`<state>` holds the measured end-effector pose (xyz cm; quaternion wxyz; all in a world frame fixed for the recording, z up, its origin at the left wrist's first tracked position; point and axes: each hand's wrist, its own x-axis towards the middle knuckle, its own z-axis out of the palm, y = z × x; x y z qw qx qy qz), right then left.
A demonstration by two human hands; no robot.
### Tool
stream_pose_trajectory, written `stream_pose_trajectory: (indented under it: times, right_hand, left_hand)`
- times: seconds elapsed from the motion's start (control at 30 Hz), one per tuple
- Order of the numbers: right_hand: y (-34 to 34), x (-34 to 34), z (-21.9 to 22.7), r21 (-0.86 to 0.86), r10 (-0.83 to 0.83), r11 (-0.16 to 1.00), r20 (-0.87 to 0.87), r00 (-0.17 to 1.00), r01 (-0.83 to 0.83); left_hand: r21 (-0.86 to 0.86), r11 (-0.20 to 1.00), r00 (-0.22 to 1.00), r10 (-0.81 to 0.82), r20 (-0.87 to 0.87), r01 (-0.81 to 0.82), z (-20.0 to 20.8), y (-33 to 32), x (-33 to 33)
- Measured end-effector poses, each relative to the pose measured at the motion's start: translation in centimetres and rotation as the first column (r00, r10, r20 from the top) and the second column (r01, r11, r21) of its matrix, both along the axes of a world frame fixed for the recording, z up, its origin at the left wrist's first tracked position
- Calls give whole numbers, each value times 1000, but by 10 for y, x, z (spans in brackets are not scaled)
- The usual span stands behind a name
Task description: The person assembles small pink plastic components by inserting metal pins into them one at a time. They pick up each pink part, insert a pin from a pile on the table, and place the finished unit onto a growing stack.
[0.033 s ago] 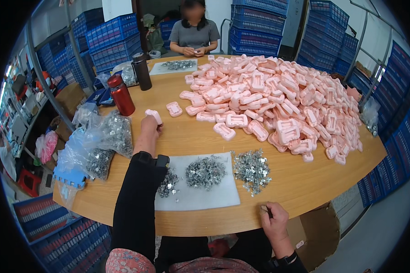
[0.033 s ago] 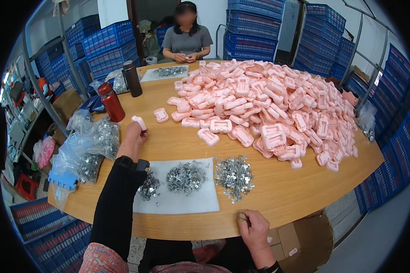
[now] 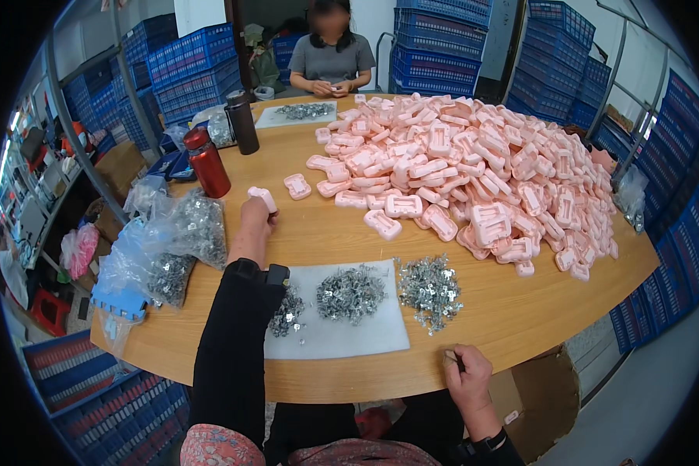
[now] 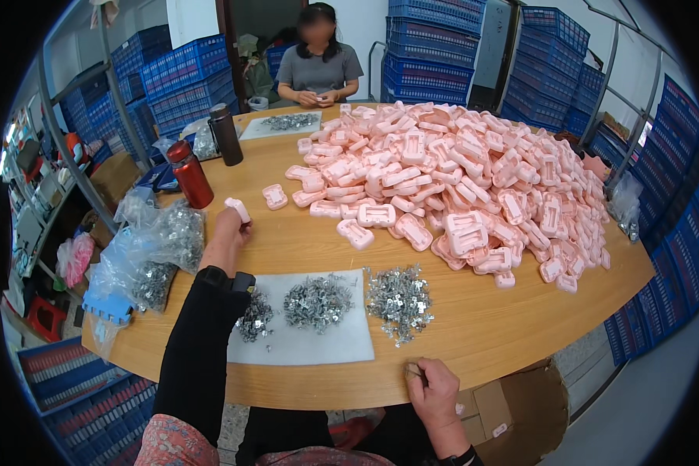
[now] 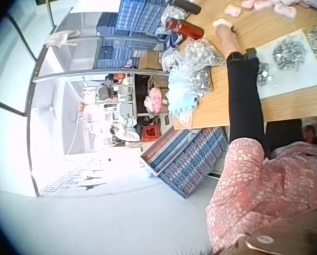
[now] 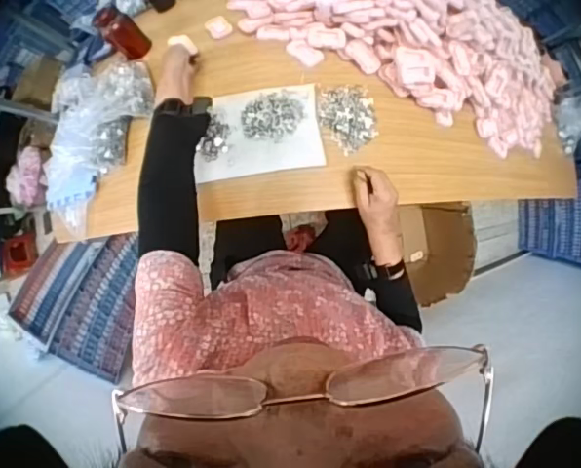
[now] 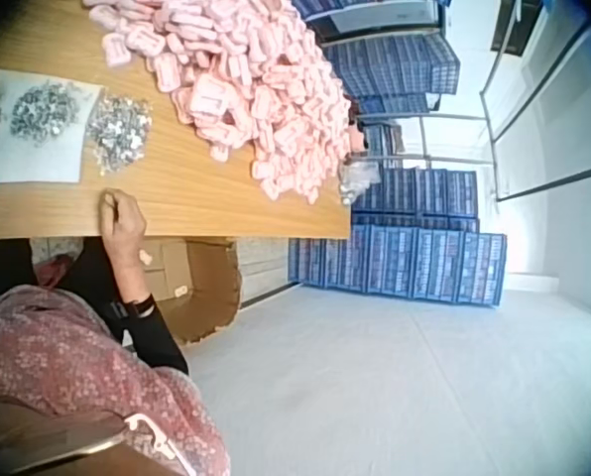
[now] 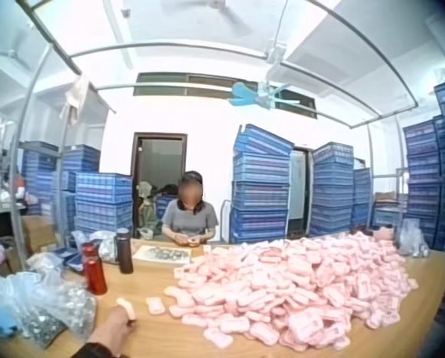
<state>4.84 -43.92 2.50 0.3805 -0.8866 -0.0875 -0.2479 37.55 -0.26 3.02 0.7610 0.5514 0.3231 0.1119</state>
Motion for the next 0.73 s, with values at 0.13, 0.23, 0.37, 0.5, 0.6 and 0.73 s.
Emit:
stream_pose_trajectory:
  times: [0.13,0.23,0.37,0.5,0.6,0.73]
  right_hand:
    - [0,2,-2,-4,4,1000,11,1000,-4]
    - [-3,3,-6,-48,-2,999,27,1000,4]
    - [0,2,-4,-46,-8,999,-6,1000,8]
    - [1,2,-1,-63,-14,998,-22,1000,12]
    - [3,3,3,-39,-18,999,-51,999,16]
    - [-2,7,-8,-50,-17,999,-69,997,14]
  left_hand:
    - [-26,1000,999,1,51,0,4,0,-2]
    - [2,1000,993,-12,118,12,16,2,15]
    - [37,999,980,-36,193,29,39,26,62]
    - [95,995,974,1,228,-24,45,31,101]
    - [83,993,979,70,189,-87,40,36,122]
    - [51,988,979,134,151,-143,33,39,146]
